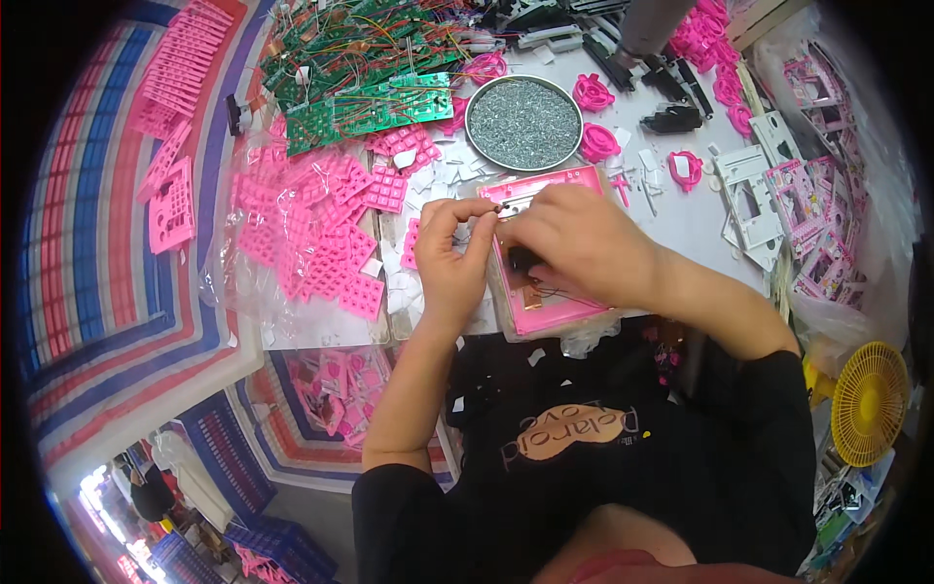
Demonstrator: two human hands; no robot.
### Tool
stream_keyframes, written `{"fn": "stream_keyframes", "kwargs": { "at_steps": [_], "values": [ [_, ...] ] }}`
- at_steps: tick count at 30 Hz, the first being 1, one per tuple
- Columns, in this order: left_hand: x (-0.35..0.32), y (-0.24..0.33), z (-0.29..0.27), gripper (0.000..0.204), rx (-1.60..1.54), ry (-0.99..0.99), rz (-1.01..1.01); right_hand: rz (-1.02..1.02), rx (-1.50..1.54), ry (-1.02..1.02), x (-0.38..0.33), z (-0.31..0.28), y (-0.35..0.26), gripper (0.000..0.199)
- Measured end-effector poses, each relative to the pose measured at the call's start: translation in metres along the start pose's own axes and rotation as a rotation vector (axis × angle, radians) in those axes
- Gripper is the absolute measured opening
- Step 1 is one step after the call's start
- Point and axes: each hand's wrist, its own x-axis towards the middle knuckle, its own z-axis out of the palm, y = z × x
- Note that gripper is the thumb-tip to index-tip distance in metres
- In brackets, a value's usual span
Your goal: Assembling pink toy calculators by installing buttons, circuit boards, and using an electric screwdriver.
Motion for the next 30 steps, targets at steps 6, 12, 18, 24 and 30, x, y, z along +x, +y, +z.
{"fn": "stream_keyframes", "kwargs": {
  "at_steps": [6,12,18,24,30],
  "values": [
    [0.005,0.004,-0.014,0.01,0.086,-0.184,0.062,0.011,0.241,0.113,-0.036,0.011,0.038,0.059],
    [0.029,0.015,-0.021,0.011,0.226,-0.442,0.21,0.023,0.26,0.066,-0.034,0.008,0.045,0.051],
    [0.053,0.026,-0.021,0.014,0.323,-0.64,0.379,0.04,0.275,0.056,-0.029,0.007,0.042,0.048],
    [0.045,0.032,-0.025,0.023,0.598,-0.63,0.746,-0.023,0.206,0.048,-0.03,0.006,0.038,0.045],
    [0.019,0.039,-0.029,0.02,0.518,-0.547,0.454,-0.059,0.029,0.044,-0.026,0.004,0.023,0.033]
  ]
}}
